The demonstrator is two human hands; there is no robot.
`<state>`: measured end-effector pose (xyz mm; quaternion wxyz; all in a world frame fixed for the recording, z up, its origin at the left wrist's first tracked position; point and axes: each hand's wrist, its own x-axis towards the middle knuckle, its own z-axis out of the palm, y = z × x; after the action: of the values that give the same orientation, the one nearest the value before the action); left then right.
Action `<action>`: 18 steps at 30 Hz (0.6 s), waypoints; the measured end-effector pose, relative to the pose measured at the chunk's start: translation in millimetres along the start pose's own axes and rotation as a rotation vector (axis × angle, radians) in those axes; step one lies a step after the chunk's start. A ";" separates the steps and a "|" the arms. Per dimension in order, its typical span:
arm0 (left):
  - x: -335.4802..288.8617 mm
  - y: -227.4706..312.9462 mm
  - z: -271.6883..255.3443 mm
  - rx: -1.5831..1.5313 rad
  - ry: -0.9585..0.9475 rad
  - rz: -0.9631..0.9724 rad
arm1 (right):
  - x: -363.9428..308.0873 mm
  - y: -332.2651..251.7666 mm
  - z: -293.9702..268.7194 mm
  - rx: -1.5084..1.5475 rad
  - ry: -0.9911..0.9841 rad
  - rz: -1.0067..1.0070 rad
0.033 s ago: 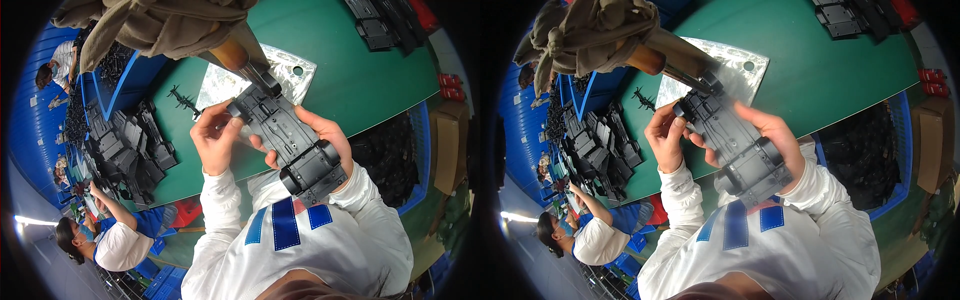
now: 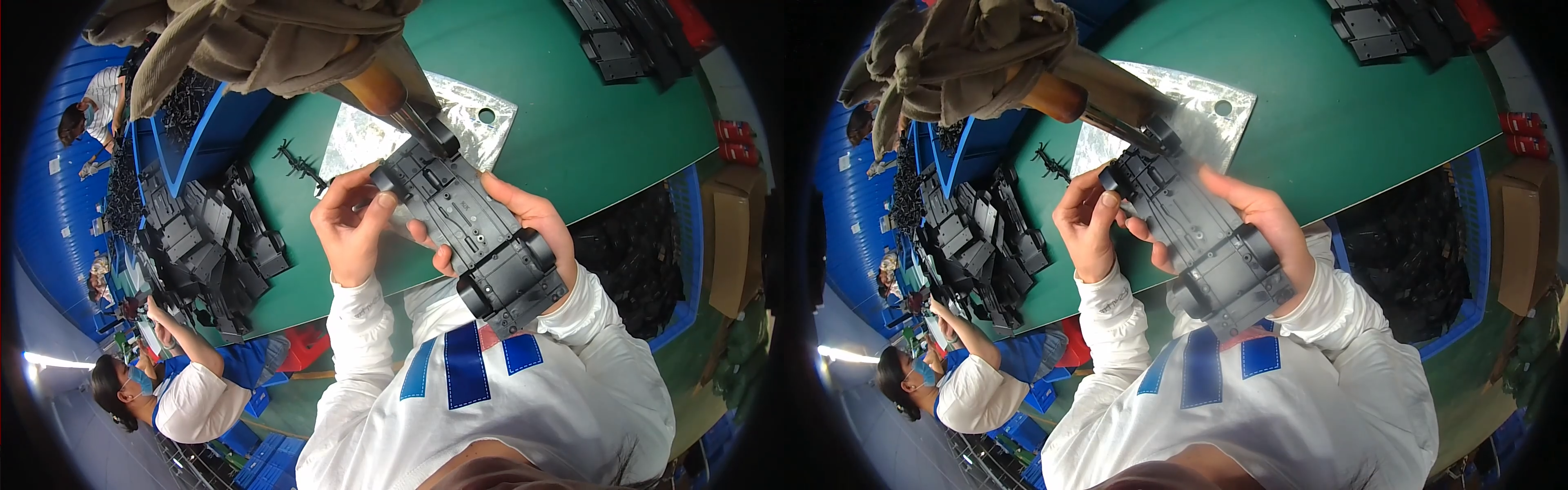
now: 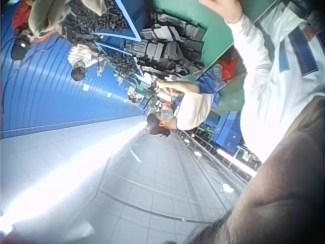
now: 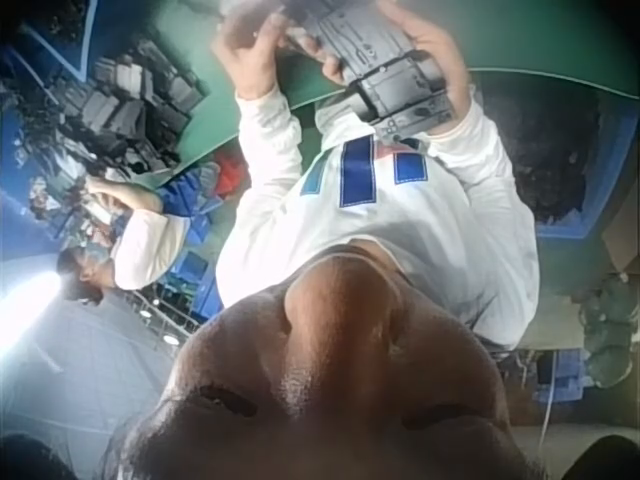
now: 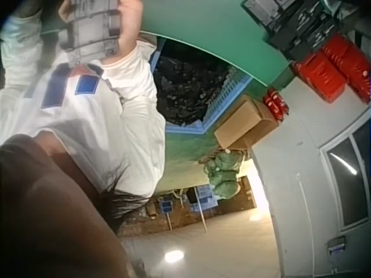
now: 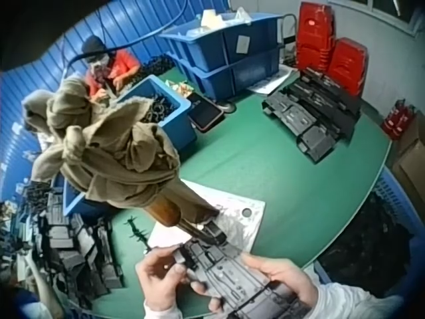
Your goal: Manually assembling plastic components of toy trucks using an assembly fixture.
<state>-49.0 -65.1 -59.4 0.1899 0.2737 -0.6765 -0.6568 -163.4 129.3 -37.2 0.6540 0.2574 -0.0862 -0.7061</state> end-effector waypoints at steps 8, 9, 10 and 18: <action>-0.1 -0.2 -0.6 0.012 0.003 0.001 | 0.3 -0.6 -2.2 -0.005 -0.011 0.006; -0.1 -0.5 -0.7 0.016 0.004 0.008 | 0.3 -0.8 -2.6 -0.005 -0.015 0.007; -0.1 -0.4 -0.7 0.016 0.004 0.008 | 0.4 -0.9 -2.8 -0.006 -0.020 0.009; -0.5 2.4 0.8 -0.002 -0.001 -0.001 | 0.4 -2.4 -4.8 -0.002 -0.027 0.018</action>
<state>-49.4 -64.3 -57.0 0.1896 0.2737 -0.6758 -0.6576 -163.2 130.2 -42.5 0.6594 0.2466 -0.0966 -0.7036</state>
